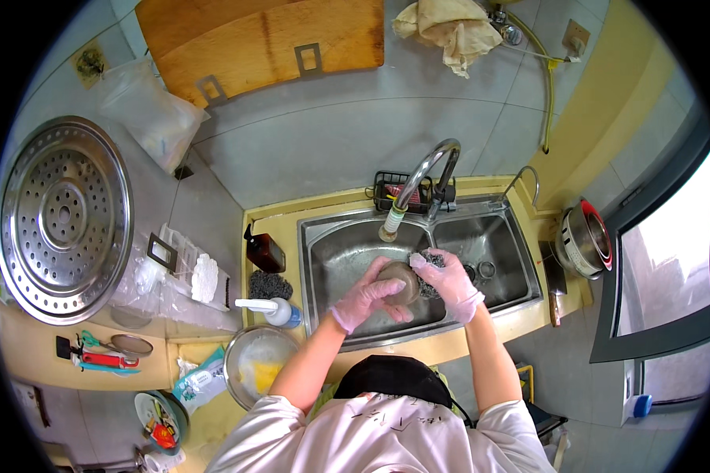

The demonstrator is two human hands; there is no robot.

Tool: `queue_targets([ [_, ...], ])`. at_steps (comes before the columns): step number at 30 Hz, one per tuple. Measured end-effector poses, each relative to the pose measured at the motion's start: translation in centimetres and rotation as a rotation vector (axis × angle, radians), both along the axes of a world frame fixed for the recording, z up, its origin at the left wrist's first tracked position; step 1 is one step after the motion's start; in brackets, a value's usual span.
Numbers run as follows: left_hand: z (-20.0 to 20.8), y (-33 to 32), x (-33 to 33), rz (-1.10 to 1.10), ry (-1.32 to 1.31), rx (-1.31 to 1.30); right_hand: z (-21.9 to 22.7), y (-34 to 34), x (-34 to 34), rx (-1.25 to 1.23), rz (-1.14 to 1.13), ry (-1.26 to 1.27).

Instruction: The person scrubs a small metal cup with a steel wool pad, then cleans the sink drain and basin using a sponge. They rinse the sponge under running water and wipe the sink surfaces.

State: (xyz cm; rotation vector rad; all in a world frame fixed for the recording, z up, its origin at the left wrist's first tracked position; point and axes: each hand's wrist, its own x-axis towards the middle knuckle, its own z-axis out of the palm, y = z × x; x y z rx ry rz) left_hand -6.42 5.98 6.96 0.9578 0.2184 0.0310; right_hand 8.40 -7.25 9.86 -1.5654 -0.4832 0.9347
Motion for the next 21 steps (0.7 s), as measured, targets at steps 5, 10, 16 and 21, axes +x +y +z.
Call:
queue_targets([
  [5, -0.9, -1.4, 0.9, 0.211, -0.04, -0.086, -4.3, -0.3, -2.6, 0.236, -0.325, 0.205],
  [10, -1.4, -1.9, 1.7, 0.365, -0.093, -0.191, -6.9, -0.1, -7.5, 0.402, -0.588, 0.142],
  [16, 0.2, -1.0, 0.6, 0.124, -0.047, -0.03, -6.4, -0.8, -4.7, 0.392, -0.474, 0.038],
  [21, 0.4, -0.7, 0.4, 0.039, 0.065, 0.125, -4.2, -0.8, 0.0, 0.021, -0.084, -0.02],
])
